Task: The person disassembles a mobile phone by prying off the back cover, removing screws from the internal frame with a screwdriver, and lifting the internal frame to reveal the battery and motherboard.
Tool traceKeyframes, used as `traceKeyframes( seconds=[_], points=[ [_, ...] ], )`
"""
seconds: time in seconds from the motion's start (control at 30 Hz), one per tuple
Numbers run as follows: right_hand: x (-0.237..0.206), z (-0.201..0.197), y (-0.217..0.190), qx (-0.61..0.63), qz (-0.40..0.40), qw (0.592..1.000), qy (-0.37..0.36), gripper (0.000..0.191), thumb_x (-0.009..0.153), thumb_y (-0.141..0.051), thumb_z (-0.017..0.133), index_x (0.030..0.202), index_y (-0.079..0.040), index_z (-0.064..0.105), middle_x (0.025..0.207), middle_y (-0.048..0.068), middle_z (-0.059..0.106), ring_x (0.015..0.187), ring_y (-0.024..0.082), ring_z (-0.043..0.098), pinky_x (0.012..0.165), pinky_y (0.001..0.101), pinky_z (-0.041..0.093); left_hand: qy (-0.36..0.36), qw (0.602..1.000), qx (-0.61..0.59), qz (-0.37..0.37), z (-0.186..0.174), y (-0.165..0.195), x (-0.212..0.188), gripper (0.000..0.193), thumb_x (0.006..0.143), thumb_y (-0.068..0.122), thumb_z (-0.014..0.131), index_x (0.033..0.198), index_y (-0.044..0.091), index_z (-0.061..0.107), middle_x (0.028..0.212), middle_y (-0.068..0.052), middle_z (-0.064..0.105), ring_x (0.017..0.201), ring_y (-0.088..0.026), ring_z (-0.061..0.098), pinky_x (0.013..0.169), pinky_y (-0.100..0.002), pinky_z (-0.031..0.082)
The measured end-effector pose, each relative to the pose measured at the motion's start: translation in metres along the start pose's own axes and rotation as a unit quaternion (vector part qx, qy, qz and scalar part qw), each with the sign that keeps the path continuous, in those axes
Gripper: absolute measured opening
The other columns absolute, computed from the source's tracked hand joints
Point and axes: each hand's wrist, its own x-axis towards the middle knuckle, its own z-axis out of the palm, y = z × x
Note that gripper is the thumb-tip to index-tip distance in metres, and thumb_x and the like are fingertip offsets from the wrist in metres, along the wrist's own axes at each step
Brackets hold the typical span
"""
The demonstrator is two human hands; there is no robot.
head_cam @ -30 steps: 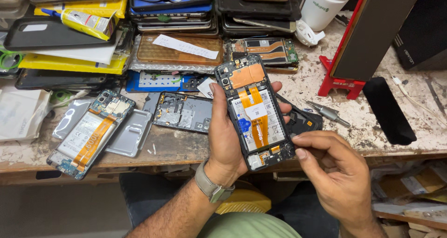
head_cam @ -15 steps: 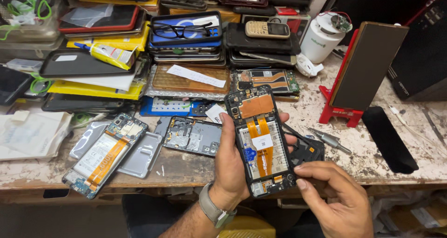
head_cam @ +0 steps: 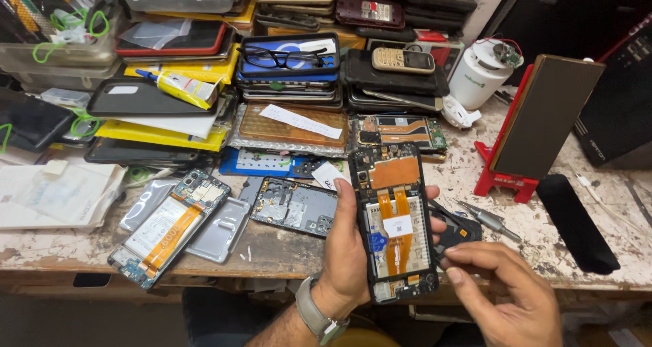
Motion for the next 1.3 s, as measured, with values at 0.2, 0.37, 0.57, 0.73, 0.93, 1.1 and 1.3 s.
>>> traceKeyframes(
  seconds=[0.2,0.37,0.57,0.73,0.93,1.1,1.3],
  points=[
    [0.017,-0.009,-0.032,-0.091,-0.145,0.985,0.027,0.013,0.083,0.000,0.074,0.096,0.000,0.073,0.100,0.010,0.073,0.096,0.017,0.073,0.084,0.0292,0.061,0.015,0.999,0.031,0.002,0.003,-0.002,-0.005,0.094,0.103,0.070,0.006,0.153,0.001,0.045,0.139,-0.022,0.063,0.106,-0.028,0.071,0.094,-0.041,0.060],
    [0.034,-0.002,-0.057,-0.064,-0.167,0.984,-0.008,0.011,0.087,-0.001,0.074,0.098,-0.001,0.075,0.094,0.007,0.071,0.079,0.013,0.072,0.069,0.0241,0.062,0.016,0.999,0.034,-0.026,0.000,-0.012,-0.010,0.094,0.105,0.070,0.008,0.152,-0.001,0.048,0.134,-0.020,0.064,0.108,-0.026,0.071,0.097,-0.040,0.059],
    [0.043,0.016,-0.058,-0.089,-0.119,0.988,-0.049,0.016,0.082,-0.002,0.077,0.098,0.000,0.076,0.093,0.006,0.068,0.067,0.009,0.067,0.051,0.0207,0.058,0.061,0.996,0.042,-0.055,-0.011,-0.016,-0.020,0.087,0.105,0.066,0.016,0.147,0.000,0.052,0.130,-0.014,0.066,0.114,-0.021,0.068,0.101,-0.037,0.057],
    [0.037,0.028,-0.045,-0.092,-0.099,0.989,-0.065,0.014,0.083,-0.003,0.076,0.096,0.000,0.075,0.092,0.005,0.067,0.065,0.007,0.068,0.051,0.0199,0.058,0.069,0.992,0.099,-0.043,-0.026,-0.015,-0.029,0.084,0.105,0.064,0.017,0.145,-0.001,0.053,0.132,-0.013,0.066,0.118,-0.020,0.067,0.104,-0.036,0.055],
    [0.040,0.030,-0.039,-0.120,-0.079,0.986,-0.086,0.013,0.083,-0.005,0.076,0.094,0.001,0.075,0.086,0.004,0.069,0.062,0.009,0.066,0.053,0.0227,0.055,0.065,0.987,0.140,-0.048,-0.031,-0.014,-0.031,0.084,0.105,0.064,0.017,0.145,0.000,0.053,0.132,-0.011,0.065,0.120,-0.018,0.065,0.107,-0.034,0.053],
    [0.041,0.026,-0.032,-0.097,-0.047,0.989,-0.099,0.012,0.084,-0.004,0.074,0.094,0.001,0.073,0.086,0.003,0.067,0.062,0.008,0.068,0.053,0.0216,0.057,0.069,0.982,0.165,-0.052,-0.029,-0.017,-0.030,0.084,0.105,0.063,0.016,0.144,-0.001,0.054,0.129,-0.012,0.067,0.116,-0.018,0.066,0.104,-0.034,0.054],
    [0.040,0.022,-0.028,-0.083,-0.032,0.991,-0.100,0.012,0.084,-0.005,0.075,0.094,0.001,0.072,0.083,0.004,0.063,0.063,0.009,0.066,0.052,0.0224,0.058,0.075,0.980,0.177,-0.053,-0.027,-0.020,-0.031,0.084,0.105,0.063,0.017,0.143,-0.001,0.056,0.128,-0.012,0.067,0.115,-0.018,0.066,0.104,-0.034,0.054]
  ],
)
